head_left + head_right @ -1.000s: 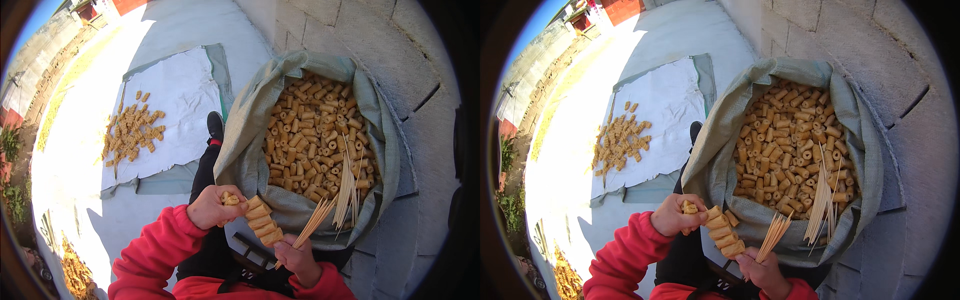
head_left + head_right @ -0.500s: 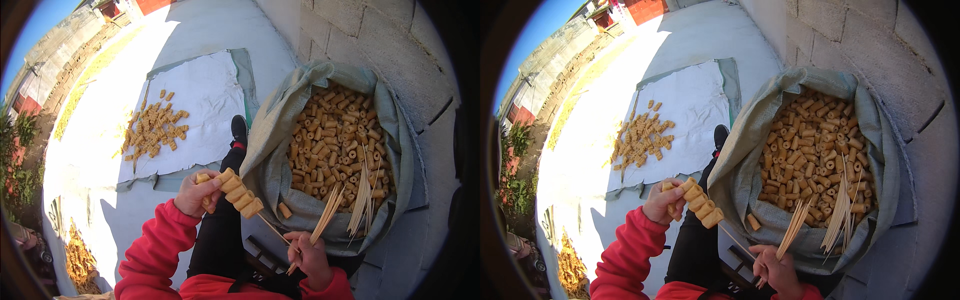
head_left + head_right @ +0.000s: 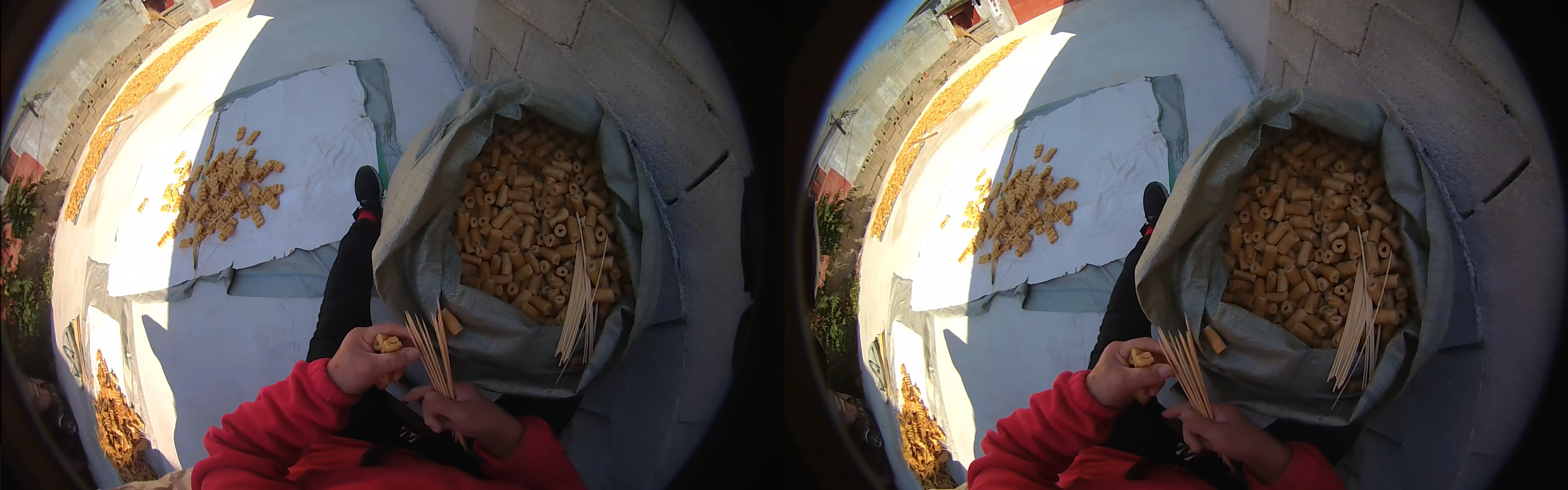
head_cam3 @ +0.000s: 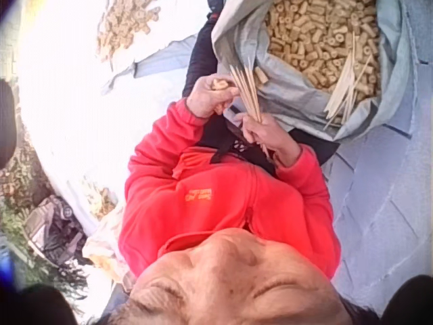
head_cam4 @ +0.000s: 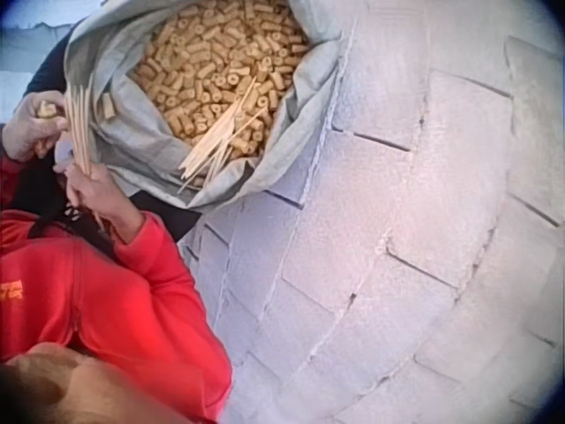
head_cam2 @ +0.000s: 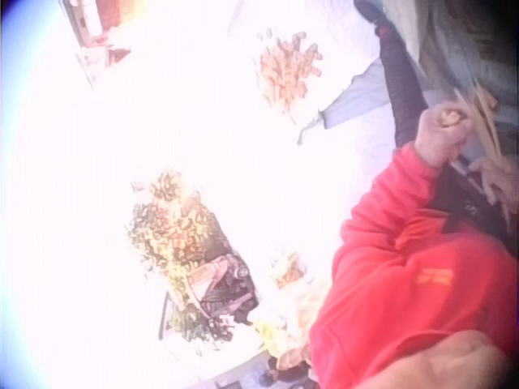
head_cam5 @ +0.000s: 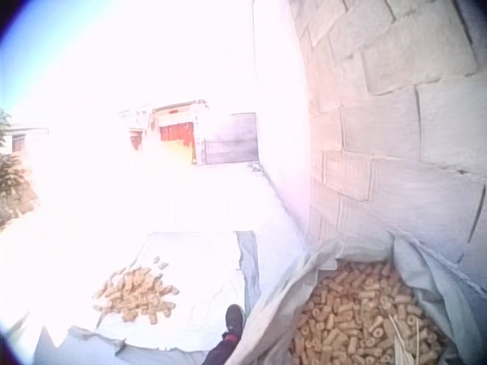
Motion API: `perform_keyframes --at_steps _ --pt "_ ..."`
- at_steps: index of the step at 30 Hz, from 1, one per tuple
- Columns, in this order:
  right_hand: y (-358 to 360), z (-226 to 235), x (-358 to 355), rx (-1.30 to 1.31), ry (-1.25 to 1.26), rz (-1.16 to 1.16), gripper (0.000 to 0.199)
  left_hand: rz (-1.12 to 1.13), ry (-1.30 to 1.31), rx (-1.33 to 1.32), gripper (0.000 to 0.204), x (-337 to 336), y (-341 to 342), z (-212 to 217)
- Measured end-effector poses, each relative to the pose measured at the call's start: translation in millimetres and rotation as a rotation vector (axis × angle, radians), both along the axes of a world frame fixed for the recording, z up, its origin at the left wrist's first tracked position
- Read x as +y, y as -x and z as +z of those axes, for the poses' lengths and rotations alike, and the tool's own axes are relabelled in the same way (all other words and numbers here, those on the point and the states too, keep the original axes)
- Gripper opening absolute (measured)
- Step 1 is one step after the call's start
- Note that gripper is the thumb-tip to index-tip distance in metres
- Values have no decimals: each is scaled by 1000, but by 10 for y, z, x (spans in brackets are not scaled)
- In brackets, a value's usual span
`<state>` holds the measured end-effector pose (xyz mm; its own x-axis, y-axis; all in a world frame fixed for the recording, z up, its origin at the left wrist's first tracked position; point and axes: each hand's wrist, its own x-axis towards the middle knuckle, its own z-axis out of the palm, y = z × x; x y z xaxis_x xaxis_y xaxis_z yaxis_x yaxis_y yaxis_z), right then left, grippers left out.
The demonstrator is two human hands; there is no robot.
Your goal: The person repeatedly picks up small cylindrical wooden pieces from a sack and threads them onto thin wooden skewers. Completed skewers are placed on a white sheet on the ground. The person handles the cylinders and skewers by hand throughout the clip.
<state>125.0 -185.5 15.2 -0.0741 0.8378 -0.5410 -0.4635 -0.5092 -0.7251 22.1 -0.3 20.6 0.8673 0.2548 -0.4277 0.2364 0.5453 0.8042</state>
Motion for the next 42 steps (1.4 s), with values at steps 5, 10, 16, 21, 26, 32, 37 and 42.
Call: perform_keyframes --at_steps 5,10,16,21,26,32,37,42 --pt "-41 -12 -76 187 -99 -87 37 -119 -86 70 15 -127 -173 67" --pt "-14 -76 -137 335 -141 -243 38 -184 -243 6 13 -34 -207 121" --pt "-17 -65 -119 248 -134 -367 32 -229 -250 -48 8 35 -229 97" --pt "32 -149 -58 -333 -273 -499 26 -38 17 -142 6 13 -235 112" --pt "18 -123 -109 -278 -146 -538 22 77 256 -161 3 72 -166 187" --pt "-2 -97 -114 -264 -157 -382 22 2 62 -58 4 27 -79 108" --pt "57 -73 -120 -180 -151 -164 21 -8 237 -131 8 -192 -75 5" --pt "35 -42 -125 -623 -325 -494 22 -163 -53 122 18 -248 -71 7"
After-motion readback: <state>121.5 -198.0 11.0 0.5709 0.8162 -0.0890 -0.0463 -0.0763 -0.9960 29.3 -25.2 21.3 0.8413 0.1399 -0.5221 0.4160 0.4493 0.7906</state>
